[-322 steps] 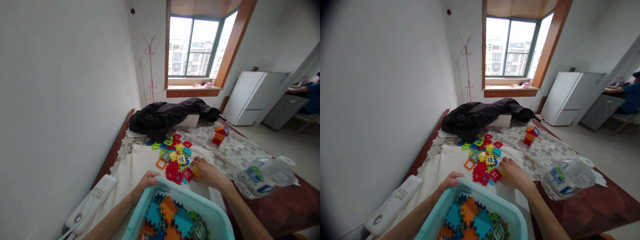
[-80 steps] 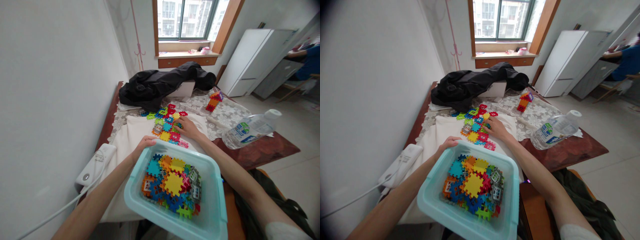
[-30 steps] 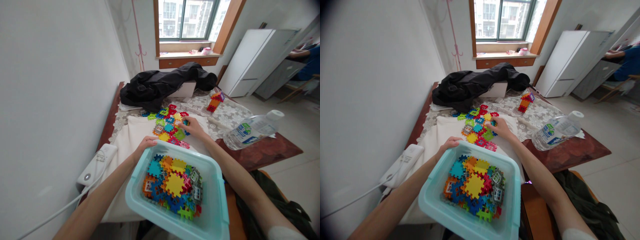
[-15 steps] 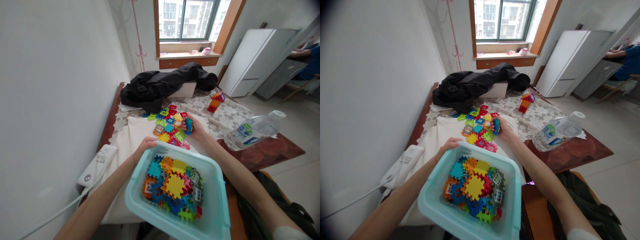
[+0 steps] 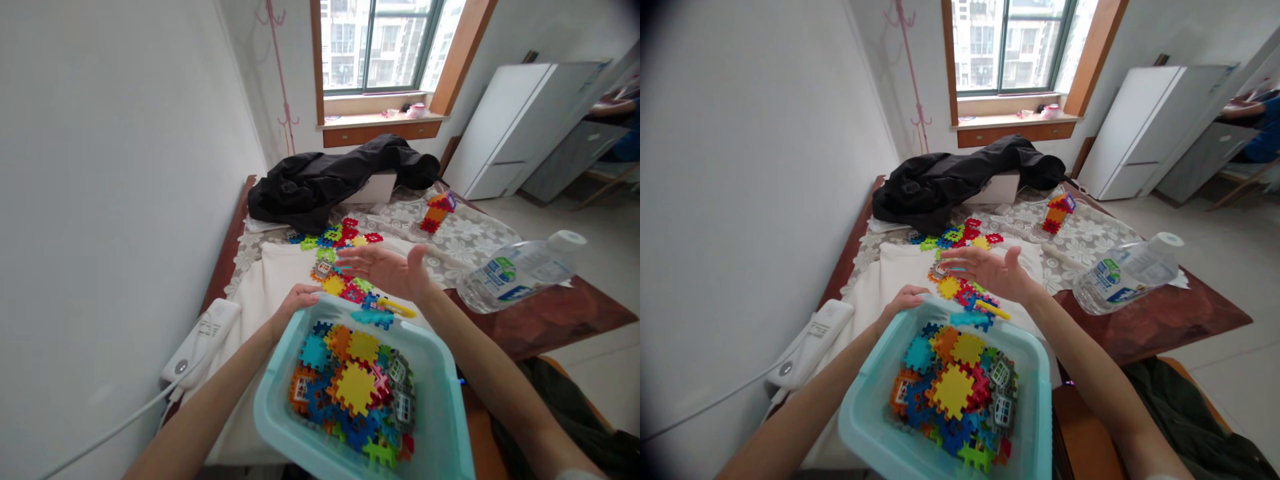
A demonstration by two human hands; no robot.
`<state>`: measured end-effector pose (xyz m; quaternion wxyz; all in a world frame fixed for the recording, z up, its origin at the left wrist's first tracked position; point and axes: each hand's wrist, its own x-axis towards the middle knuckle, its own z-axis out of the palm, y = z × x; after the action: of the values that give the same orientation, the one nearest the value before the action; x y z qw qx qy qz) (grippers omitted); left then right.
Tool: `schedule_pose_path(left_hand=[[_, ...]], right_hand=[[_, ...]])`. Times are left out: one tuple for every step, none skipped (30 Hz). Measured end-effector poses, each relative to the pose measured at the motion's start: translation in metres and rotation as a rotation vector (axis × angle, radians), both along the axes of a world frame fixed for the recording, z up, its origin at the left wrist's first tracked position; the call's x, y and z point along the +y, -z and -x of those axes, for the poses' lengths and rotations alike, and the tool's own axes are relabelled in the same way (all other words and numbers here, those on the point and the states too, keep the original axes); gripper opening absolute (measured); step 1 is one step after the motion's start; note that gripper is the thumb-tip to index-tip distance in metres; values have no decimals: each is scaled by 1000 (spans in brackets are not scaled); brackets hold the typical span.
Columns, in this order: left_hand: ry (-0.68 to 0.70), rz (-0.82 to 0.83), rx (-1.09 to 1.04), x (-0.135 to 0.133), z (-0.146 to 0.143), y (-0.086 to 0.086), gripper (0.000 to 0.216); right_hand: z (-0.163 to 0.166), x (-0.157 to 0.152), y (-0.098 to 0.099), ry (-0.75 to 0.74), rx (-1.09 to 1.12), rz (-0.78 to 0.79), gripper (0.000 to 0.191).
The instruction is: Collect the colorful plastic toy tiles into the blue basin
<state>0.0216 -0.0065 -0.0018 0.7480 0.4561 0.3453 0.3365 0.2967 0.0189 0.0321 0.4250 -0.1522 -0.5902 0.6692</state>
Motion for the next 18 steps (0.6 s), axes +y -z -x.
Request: schedule_pose_path(left_hand=[[-4,-2,4,0,0,0,40],[-6,-4,8,-1,0,0,40],[-10,-6,11,-1,0,-1,41],[-16,-6,10,-2,0,-2,40],[-21,-2,8,-3,0,-3,40],[-25,2,6,-3,-1,-4,39],[-28,3,5,-4,-1,-5,39],[-26,3,7,-4,-1,-7,38],[-25,1,9,-4,-1,-8,38],[-21,0,13,-4,-2,-9,39],[-18,-2,17,-4,-2,-11,39],[-18,-3,17,-4,-3,-12,40],[-17,-3,17,-4,-3,-13,40],[-14,-3,14,-4,-3,-13,40],[-15,-2,7,-4,-4,-13,40],[-20,1,-3,-4,-4,-13,39],[-24,10,-18,-4,-4,-13,38],[-24,26,-33,-4,-3,-12,37]], right_hand=[[-3,8,8,103,-12,8,94],[-6,18,17,231,-37,13,88],[-11,28,27,357,-96,12,84],[-16,38,37,465,-201,-9,80],[-22,46,47,563,-342,-71,75],[-27,51,55,627,-509,-170,72],[-30,55,62,672,-672,-284,68],[-33,56,68,686,-819,-396,65],[-34,55,73,682,-942,-492,62],[-33,53,76,666,-1036,-562,60],[-31,51,79,639,-1105,-608,59],[-29,48,82,612,-1156,-639,59],[-26,46,84,591,-1194,-662,61],[-23,44,85,579,-1221,-678,63],[-21,43,86,572,-1235,-691,64],[-20,44,87,571,-1236,-700,63],[-20,45,88,580,-1228,-702,60],[-20,47,88,597,-1214,-698,55]])
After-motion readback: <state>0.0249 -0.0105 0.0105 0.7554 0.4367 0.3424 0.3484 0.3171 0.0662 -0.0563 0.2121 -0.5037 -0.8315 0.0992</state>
